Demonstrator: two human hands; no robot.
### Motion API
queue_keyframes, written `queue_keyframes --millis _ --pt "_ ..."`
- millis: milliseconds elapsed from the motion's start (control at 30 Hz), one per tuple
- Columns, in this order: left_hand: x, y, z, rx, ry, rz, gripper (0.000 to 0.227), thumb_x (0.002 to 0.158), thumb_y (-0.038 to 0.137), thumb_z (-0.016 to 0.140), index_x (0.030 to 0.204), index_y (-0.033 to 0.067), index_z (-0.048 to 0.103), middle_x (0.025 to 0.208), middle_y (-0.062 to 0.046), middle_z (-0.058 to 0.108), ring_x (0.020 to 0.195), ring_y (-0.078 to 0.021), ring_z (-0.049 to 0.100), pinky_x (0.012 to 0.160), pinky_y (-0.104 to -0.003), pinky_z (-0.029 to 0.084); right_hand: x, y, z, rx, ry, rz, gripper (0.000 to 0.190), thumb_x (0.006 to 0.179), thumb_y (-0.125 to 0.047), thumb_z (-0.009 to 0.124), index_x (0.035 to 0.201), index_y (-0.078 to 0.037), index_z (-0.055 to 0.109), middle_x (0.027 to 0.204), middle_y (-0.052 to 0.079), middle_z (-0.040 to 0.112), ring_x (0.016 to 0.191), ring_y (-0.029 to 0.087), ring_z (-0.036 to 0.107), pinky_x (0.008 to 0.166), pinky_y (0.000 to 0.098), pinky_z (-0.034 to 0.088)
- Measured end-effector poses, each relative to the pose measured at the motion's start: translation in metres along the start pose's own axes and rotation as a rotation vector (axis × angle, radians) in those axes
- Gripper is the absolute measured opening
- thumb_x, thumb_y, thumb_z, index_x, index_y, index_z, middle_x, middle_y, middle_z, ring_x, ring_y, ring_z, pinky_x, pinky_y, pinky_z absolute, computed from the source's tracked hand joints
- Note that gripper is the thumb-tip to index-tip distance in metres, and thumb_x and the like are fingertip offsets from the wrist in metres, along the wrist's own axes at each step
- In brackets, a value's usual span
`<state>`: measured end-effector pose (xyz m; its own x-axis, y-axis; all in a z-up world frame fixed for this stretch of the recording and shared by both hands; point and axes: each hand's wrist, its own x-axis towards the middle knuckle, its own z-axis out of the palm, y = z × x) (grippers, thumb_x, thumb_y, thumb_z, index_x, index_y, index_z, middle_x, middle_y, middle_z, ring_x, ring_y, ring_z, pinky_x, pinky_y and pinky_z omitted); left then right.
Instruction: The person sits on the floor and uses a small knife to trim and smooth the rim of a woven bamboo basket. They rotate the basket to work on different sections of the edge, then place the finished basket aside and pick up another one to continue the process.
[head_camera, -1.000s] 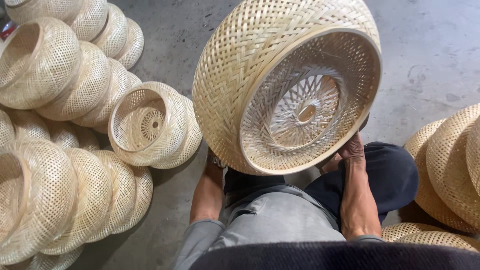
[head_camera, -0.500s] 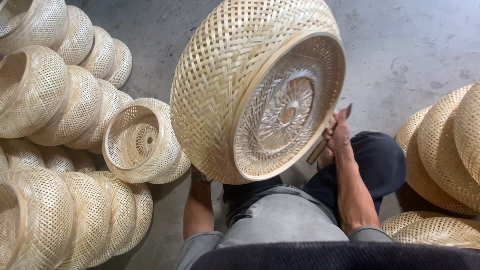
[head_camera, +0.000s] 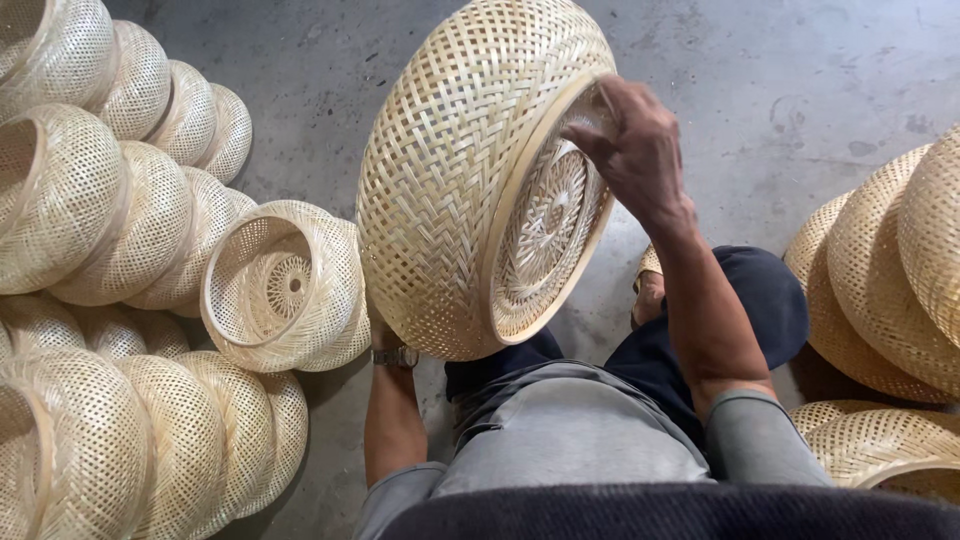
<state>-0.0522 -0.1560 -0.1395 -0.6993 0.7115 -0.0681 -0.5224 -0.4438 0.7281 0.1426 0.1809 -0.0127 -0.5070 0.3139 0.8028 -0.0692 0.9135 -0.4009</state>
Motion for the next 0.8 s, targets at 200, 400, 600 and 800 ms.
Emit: queue_keyframes --millis 200,400,600,800 --pt "-0.004 -0.004 -0.015 0.01 0.012 0.031 0.057 0.111 0.043 0.04 0.149 0.0015 0.046 0.136 -0.019 0.062 0.113 -0.0308 0.068 0.086 -0.045 0.064 0.001 0.005 0.011 0.047 -0.096 0.214 0.036 0.105 -0.037 0.076 0.103 -0.002 0.07 0.069 0.008 0.066 0.059 0.015 0.063 0.055 0.0358 0.051" --pt "-0.003 -0.007 -0.025 0.046 0.008 0.071 0.054 0.113 0.039 0.041 0.148 -0.0007 0.047 0.133 -0.019 0.063 0.108 -0.0299 0.07 0.082 -0.042 0.065 -0.005 0.011 0.015 0.465 -0.136 0.276 0.021 0.109 -0.021 0.07 0.099 -0.003 0.07 0.079 0.004 0.07 0.068 0.01 0.067 0.06 0.0271 0.056" --pt "-0.004 -0.008 -0.018 -0.004 0.121 0.021 0.047 0.106 0.034 0.041 0.134 -0.0005 0.054 0.119 -0.015 0.069 0.095 -0.0248 0.075 0.072 -0.037 0.068 -0.015 0.015 0.004 0.871 -0.028 0.397 0.007 0.107 -0.011 0.074 0.103 -0.005 0.074 0.081 0.004 0.068 0.07 0.011 0.064 0.063 0.0278 0.056" --pt "-0.005 -0.007 -0.006 0.183 -0.036 0.155 0.031 0.111 0.019 0.051 0.127 -0.0034 0.065 0.109 -0.014 0.075 0.087 -0.0233 0.075 0.068 -0.035 0.065 -0.047 0.016 -0.002 0.678 -0.04 0.308 0.002 0.105 -0.004 0.074 0.105 -0.002 0.072 0.091 0.008 0.071 0.076 0.014 0.064 0.065 0.0292 0.053"
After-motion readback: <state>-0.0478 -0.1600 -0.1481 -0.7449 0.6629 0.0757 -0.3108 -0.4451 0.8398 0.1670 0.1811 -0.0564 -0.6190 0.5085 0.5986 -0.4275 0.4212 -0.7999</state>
